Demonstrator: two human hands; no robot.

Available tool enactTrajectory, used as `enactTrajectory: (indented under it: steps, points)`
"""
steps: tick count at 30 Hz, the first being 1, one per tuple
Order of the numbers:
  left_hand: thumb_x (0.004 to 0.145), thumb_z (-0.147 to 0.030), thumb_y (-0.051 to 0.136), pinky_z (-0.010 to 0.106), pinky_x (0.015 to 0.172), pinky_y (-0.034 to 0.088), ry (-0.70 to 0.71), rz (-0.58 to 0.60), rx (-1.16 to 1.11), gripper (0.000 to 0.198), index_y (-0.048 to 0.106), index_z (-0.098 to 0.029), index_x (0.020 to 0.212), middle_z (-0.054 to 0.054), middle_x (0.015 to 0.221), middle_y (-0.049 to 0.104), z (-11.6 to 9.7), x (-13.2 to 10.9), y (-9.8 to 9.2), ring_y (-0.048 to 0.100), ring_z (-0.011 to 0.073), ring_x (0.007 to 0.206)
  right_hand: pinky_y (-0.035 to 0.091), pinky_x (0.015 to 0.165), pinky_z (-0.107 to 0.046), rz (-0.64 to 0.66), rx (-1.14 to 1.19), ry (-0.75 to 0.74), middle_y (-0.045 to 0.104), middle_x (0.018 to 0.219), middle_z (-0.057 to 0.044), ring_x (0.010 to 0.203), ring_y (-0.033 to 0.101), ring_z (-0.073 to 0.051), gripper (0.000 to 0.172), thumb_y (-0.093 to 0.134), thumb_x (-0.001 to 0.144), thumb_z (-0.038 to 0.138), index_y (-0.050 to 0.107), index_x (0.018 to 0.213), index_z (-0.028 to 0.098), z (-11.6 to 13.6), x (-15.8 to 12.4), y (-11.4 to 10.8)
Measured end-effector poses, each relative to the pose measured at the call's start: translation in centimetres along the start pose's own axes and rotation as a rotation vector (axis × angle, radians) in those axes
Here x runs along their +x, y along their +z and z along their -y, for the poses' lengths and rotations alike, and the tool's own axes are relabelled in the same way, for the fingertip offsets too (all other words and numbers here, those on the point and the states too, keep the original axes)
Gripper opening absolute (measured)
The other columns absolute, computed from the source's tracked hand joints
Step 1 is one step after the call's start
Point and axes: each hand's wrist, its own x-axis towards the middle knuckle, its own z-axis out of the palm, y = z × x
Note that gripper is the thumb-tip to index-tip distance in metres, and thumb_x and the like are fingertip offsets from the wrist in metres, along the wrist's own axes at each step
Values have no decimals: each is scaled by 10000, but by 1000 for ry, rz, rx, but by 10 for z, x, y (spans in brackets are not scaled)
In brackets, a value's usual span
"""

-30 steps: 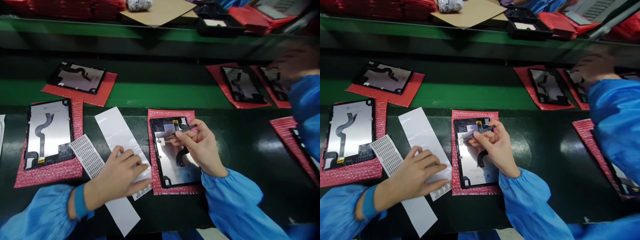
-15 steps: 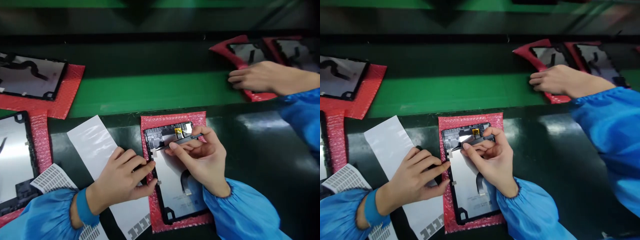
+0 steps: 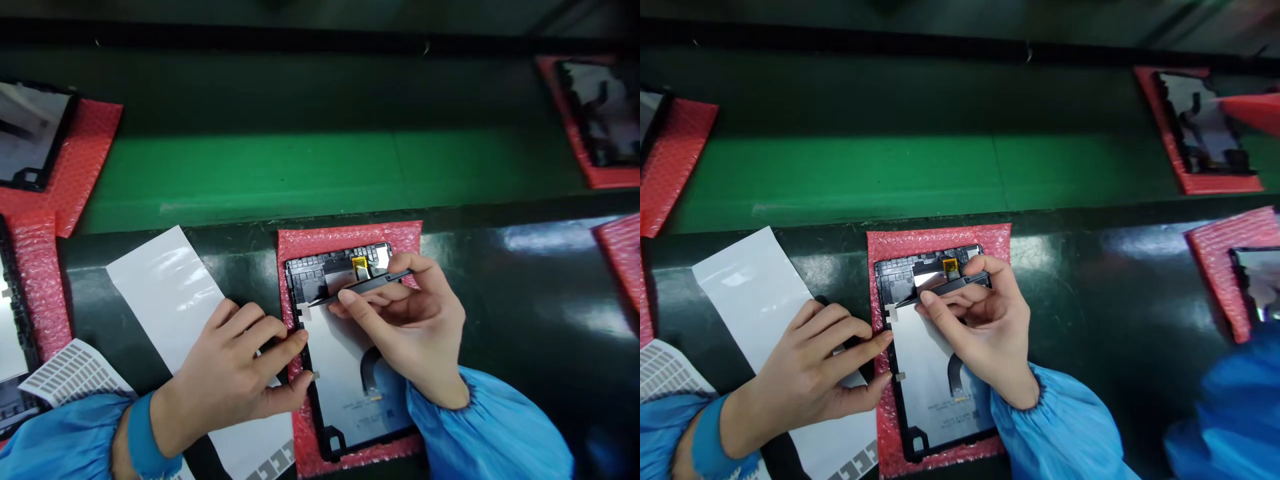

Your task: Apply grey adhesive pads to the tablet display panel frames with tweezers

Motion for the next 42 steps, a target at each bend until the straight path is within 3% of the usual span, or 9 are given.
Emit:
enactTrajectory:
  steps: [9, 15, 20, 23, 26, 32, 36, 38, 42]
  points:
    - [876, -436, 696, 374, 687, 348, -11, -43, 50, 346, 713, -203, 1131, 18, 831, 679, -1, 2, -3, 540, 187, 761, 657, 566, -315, -2, 7, -14, 764, 699, 29, 589, 760, -237, 452, 844, 842, 282, 451, 1066, 295, -1, 1, 0]
    - [863, -517, 685, 402, 723, 355, -52, -17, 134, 445, 724, -215, 1188, 62, 916, 684, -2, 2, -4, 557, 247, 851, 653, 573, -298, -1, 12, -9, 763, 704, 27, 589, 759, -226, 449, 840, 844, 262, 450, 1063, 292, -1, 1, 0]
    - [903, -571, 600, 484, 910, 368, -33, 7, 178, 525, 686, -222, 1287, 101, 1247, 712, -3, 1, -2, 606, 326, 1145, 662, 573, -306, -1, -11, -7, 765, 718, 33, 590, 757, -224, 458, 851, 836, 294, 449, 1057, 297, 0, 1, -1]
    - [931, -610, 533, 580, 1089, 271, -20, 80, 201, 621, 621, -203, 1391, 103, 1485, 578, -4, 1, 0, 528, 376, 1337, 666, 583, -300, 22, -11, -2, 766, 725, 32, 609, 764, -225, 477, 860, 830, 300, 460, 1090, 294, -1, 2, -1]
    - [935, -617, 533, 658, 1184, 137, -21, 109, 212, 643, 613, -179, 1399, 105, 1539, 519, -7, 1, 1, 496, 393, 1381, 672, 621, -284, 60, 25, -6, 772, 739, 27, 640, 775, -220, 489, 847, 845, 279, 466, 1152, 285, -4, 3, -2]
    - [896, -637, 579, 638, 1256, -5, -45, 56, 172, 659, 619, -196, 1384, 79, 1512, 556, -7, -2, 2, 530, 356, 1353, 685, 640, -283, -101, 108, -76, 780, 751, 16, 635, 778, -222, 540, 883, 809, 324, 454, 1130, 263, -7, 7, -4]
    - [844, -705, 636, 678, 1239, -83, -102, 141, 73, 763, 571, -227, 1435, 80, 1549, 512, -2, 1, -1, 467, 362, 1405, 693, 701, -316, -126, 147, -70, 767, 760, 34, 712, 790, -224, 647, 896, 794, 372, 484, 1282, 271, -9, 10, -7]
    - [819, -751, 659, 751, 1203, -61, -119, 245, 40, 840, 530, -246, 1478, 96, 1603, 435, -1, 7, -6, 373, 403, 1470, 689, 717, -313, -111, 154, -60, 769, 792, 21, 747, 791, -220, 642, 910, 769, 401, 556, 1284, 257, -13, 10, -10]
    - [878, -699, 647, 799, 1163, 108, 21, 325, 43, 842, 399, -288, 1570, 106, 1673, 299, 0, 3, -39, 186, 433, 1556, 671, 710, -281, -148, 133, -112, 772, 820, -39, 744, 778, -204, 371, 949, 701, 408, 743, 926, 198, -22, 9, -13]
